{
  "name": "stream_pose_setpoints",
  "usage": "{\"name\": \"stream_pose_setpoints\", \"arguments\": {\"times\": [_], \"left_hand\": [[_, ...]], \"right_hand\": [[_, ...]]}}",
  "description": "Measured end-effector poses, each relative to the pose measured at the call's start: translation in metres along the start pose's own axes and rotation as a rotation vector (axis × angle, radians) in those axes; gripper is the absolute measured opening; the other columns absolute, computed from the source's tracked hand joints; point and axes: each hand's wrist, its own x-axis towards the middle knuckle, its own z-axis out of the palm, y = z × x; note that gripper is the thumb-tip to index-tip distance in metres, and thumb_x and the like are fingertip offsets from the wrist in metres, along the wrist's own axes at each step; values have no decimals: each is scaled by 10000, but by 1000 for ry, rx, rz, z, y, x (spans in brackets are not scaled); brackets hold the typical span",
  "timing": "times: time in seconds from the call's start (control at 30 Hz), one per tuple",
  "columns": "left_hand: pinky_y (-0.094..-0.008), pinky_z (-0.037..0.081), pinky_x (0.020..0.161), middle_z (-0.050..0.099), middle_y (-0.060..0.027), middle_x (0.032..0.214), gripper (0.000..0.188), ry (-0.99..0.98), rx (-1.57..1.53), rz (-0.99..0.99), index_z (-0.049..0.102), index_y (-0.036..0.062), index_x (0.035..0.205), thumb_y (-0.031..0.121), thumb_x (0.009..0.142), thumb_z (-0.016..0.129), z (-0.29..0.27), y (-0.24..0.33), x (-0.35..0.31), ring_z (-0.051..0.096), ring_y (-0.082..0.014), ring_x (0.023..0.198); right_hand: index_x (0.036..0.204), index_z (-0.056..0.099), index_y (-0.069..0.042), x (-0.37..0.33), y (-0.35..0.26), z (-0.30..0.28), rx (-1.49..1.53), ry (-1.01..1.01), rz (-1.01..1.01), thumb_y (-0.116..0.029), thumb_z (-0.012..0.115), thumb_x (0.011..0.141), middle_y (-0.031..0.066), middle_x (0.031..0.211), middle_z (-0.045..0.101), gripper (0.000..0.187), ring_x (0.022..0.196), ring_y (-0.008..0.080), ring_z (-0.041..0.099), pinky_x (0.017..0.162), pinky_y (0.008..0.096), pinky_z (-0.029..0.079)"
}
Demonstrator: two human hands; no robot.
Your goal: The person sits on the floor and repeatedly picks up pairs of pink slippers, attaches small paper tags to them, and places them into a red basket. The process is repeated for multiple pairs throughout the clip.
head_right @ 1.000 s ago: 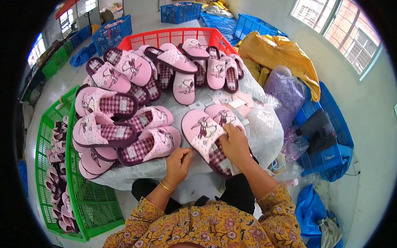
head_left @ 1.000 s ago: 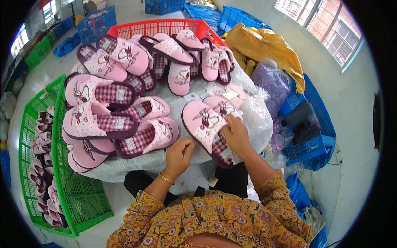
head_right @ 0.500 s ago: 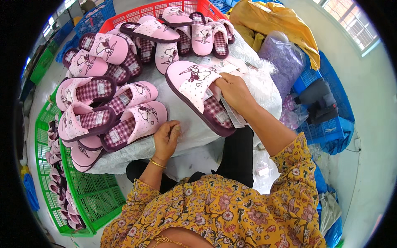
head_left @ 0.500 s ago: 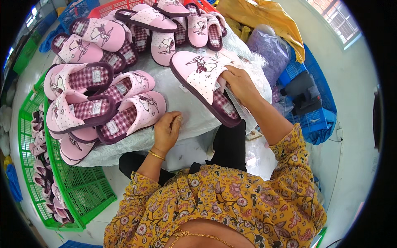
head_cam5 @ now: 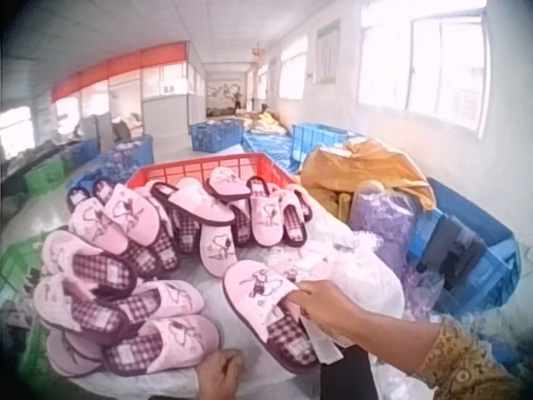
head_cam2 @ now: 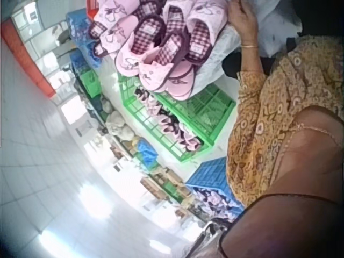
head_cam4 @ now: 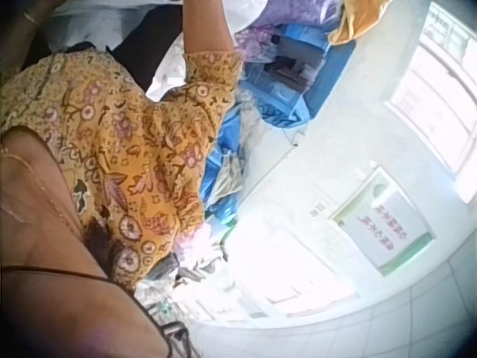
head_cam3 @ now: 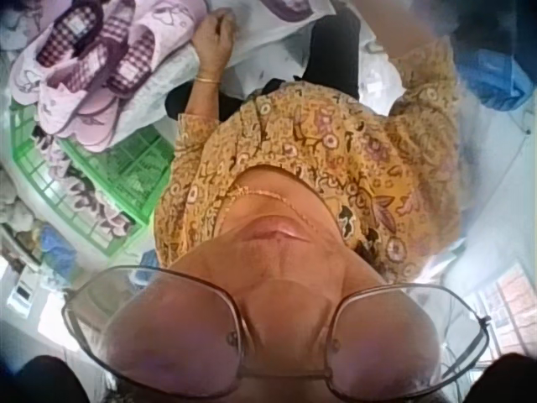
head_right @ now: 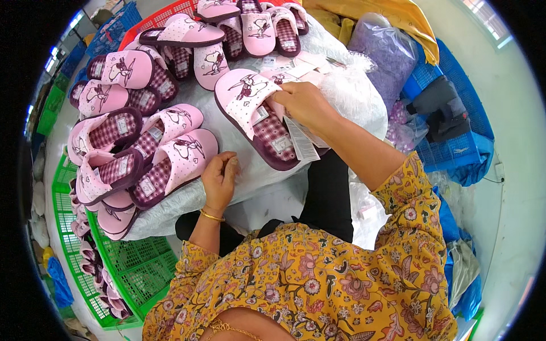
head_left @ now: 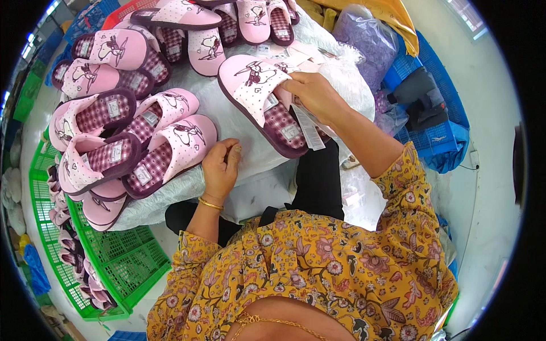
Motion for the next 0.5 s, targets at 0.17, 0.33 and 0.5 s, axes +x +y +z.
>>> {"name": "stream_pose_setpoints", "arguments": {"times": [0.17, 0.33, 0.5], "left_hand": [[-285, 488, 602, 629, -99, 770, 94, -19, 17, -41, 651, -9, 959, 71, 919, 622, -1, 0, -4, 605, -169, 630], [-307, 494, 602, 636, -113, 778, 78, 5, 32, 8, 654, 6, 954, 47, 894, 626, 0, 2, -1, 619, -206, 641], [-323, 492, 599, 640, -126, 788, 87, 37, 103, 3, 655, 13, 955, 57, 881, 639, -10, 12, 1, 619, -248, 649]], "right_hand": [[862, 677, -27, -6, 2, -3, -268, -35, -45, -193, 581, 894, -6, 699, 568, 194, 652, 83, 490, 570, 269, 392], [885, 677, -14, -2, -17, -11, -16, -63, -8, -192, 538, 918, 64, 699, 616, 228, 657, 128, 541, 629, 301, 437], [890, 670, -19, 107, -146, -10, -553, -67, -581, -268, 462, 968, 60, 754, 668, 334, 741, 156, 628, 735, 288, 503]]}}
